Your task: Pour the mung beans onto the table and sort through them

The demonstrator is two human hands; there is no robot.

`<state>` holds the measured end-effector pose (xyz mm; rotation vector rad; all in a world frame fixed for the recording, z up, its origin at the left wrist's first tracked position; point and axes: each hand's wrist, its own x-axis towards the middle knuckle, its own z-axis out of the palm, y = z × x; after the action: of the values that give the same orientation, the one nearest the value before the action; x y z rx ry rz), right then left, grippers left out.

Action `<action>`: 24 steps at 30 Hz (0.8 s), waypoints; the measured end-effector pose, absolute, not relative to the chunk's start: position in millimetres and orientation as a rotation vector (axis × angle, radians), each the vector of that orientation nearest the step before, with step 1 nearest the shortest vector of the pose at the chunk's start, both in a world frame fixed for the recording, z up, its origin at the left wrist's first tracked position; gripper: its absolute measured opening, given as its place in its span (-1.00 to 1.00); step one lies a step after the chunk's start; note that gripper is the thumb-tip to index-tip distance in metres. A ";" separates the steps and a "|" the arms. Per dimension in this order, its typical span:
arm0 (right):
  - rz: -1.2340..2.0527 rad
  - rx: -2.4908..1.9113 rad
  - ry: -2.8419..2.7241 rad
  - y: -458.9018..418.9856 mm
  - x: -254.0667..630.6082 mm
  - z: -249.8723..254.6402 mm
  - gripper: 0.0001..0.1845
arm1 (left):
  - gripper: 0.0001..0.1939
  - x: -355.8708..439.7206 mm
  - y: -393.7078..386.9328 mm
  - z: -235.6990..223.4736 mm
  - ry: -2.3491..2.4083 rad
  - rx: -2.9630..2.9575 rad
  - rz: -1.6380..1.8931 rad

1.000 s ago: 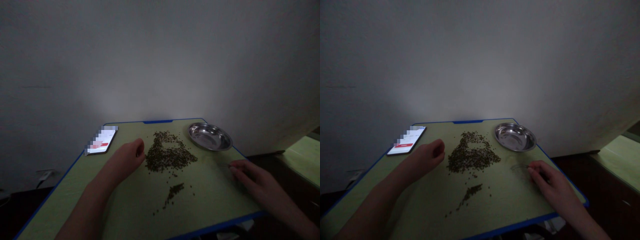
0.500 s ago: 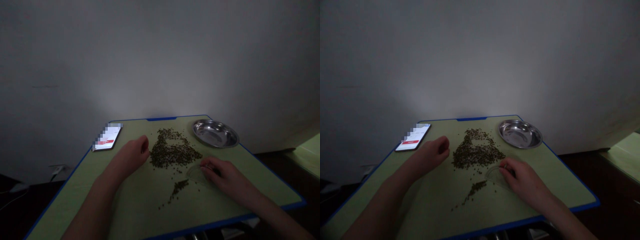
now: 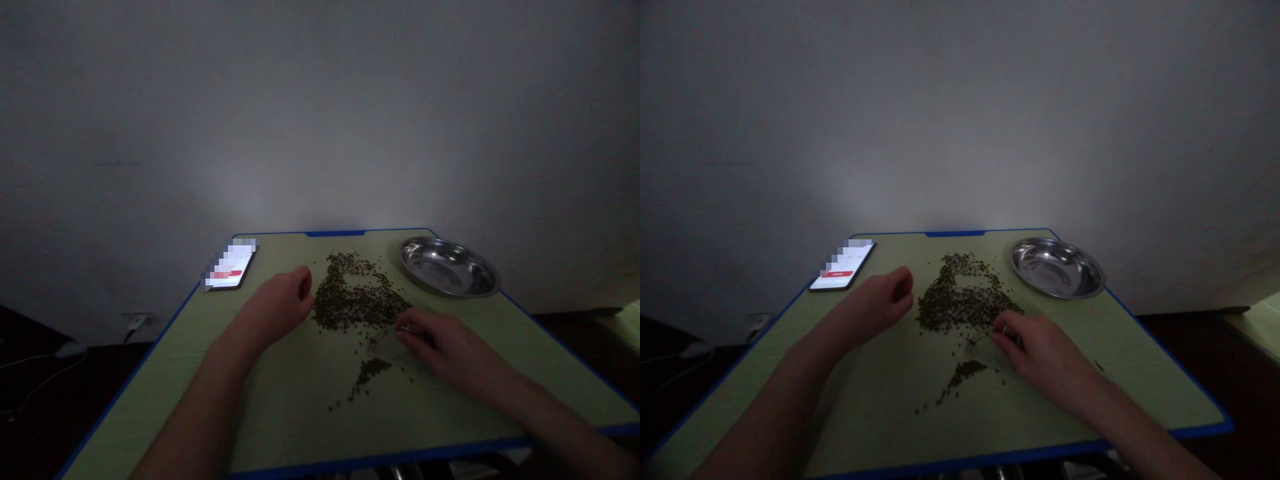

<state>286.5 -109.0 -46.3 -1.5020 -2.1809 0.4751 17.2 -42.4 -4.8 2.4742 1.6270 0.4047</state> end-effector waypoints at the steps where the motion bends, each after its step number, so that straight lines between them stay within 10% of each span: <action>1: 0.470 -1.498 -2.203 -108.9 286.5 -45.5 -0.89 | -0.92 17.4 -42.6 -4.9 1.625 2.476 0.405; 24: 0.578 -1.482 -2.259 -112.7 290.7 -49.7 -0.80 | -0.92 19.4 -45.0 -5.6 1.612 2.469 0.407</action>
<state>290.7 -112.7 -49.7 -1.4822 -2.2595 0.5779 19.4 -45.0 -5.6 2.4687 1.6125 0.4072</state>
